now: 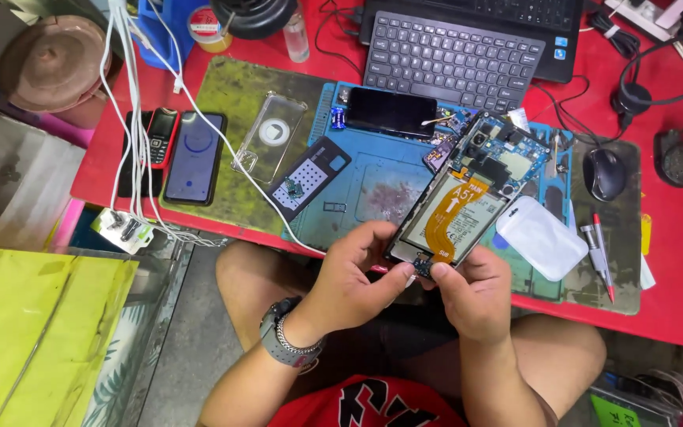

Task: The person connects a white charging cable to a disassembled smartphone, then disconnects it and reconnects it multiple times while holding the device. They also handle the phone's internal components and a separate screen assembly on the workbench.

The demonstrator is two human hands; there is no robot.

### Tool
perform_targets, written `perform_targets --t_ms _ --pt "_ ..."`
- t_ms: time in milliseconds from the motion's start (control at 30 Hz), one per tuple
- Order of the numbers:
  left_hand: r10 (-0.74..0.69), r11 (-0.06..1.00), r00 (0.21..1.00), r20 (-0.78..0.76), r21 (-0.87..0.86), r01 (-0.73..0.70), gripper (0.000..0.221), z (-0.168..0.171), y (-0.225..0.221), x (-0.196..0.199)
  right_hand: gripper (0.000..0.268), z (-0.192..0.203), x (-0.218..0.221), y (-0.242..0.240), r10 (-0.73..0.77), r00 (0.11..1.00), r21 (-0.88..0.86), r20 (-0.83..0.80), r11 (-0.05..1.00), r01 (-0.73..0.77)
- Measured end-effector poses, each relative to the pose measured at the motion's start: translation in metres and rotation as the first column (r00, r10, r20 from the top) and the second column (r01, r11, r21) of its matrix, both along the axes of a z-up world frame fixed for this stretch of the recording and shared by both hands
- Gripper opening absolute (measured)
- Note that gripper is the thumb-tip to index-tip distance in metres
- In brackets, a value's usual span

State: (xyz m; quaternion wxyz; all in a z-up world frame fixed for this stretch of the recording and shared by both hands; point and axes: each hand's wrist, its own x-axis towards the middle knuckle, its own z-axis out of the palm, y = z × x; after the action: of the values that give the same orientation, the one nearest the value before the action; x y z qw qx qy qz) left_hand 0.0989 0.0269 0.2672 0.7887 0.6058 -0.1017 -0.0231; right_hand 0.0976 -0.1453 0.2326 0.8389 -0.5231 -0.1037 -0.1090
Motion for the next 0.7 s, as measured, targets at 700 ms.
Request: perform_targets --t_ms 700 --pt "0.073 0.991 0.997 0.033 0.108 -0.076 0.025 0.013 -0.008 -0.006 0.015 -0.01 -0.015 -0.019 -0.031 0.999 -0.317 -0.019 0.948 0.024"
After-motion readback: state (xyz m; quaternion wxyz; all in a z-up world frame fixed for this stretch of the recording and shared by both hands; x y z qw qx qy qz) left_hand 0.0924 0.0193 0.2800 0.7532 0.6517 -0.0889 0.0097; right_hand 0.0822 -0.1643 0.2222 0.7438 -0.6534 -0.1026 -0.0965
